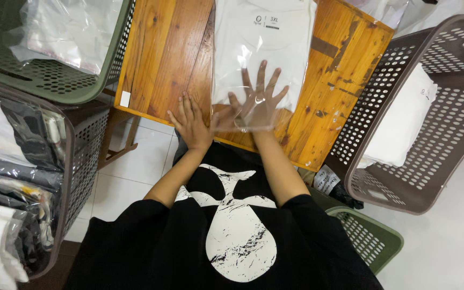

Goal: The person places a folded white t-shirt into a clear plastic bag on a wooden table and then smooths the bag with their hands.

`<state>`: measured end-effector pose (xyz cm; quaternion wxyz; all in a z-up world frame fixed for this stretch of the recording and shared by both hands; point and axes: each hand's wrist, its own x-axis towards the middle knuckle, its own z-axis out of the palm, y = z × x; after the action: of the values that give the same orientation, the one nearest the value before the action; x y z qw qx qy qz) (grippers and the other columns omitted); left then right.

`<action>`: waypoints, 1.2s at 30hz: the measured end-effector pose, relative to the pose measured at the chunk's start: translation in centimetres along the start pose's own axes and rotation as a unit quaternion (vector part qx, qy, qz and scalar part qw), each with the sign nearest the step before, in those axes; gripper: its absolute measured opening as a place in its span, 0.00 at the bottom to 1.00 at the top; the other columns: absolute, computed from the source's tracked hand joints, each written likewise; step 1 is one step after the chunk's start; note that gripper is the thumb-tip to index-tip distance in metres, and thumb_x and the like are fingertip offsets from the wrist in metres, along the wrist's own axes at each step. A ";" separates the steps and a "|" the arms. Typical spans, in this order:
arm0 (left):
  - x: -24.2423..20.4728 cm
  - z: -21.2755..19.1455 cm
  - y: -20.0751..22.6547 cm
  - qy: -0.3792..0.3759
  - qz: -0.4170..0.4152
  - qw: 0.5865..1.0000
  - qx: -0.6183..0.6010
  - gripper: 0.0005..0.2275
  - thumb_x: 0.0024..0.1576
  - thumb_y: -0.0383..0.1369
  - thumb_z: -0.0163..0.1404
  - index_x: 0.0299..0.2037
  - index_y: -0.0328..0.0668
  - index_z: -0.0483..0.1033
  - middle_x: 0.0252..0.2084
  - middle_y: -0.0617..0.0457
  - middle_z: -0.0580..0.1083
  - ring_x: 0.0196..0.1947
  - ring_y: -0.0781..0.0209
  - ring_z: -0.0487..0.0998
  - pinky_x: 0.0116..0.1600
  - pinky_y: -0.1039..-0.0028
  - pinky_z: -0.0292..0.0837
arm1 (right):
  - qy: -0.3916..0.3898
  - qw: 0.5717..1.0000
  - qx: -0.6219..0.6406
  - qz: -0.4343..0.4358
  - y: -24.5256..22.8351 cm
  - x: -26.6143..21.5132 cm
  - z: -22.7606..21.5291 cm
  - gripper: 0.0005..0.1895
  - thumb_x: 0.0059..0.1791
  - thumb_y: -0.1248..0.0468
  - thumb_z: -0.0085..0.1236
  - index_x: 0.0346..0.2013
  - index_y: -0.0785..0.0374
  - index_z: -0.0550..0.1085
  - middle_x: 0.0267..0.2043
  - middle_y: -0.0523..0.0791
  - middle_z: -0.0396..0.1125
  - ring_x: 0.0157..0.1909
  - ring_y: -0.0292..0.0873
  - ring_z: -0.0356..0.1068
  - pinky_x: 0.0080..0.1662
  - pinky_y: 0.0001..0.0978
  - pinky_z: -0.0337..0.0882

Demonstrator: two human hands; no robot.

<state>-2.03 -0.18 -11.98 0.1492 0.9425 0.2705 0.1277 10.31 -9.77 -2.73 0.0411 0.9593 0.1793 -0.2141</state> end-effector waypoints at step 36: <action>-0.4 -1.2 -1.7 -0.073 0.153 0.985 0.025 0.24 0.55 0.42 0.33 0.61 0.40 0.49 0.61 0.30 0.45 0.62 0.35 0.40 0.54 0.35 0.30 | 0.254 0.958 0.130 0.002 6.4 -5.3 9.1 0.42 0.41 0.52 0.51 0.59 0.72 0.46 0.62 0.60 0.41 0.63 0.58 0.43 0.62 0.42 0.43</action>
<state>-3.60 1.23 -11.55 0.1237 0.9829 0.1148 0.0732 4.52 -18.89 -8.66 -0.1304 0.9796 0.1521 0.0156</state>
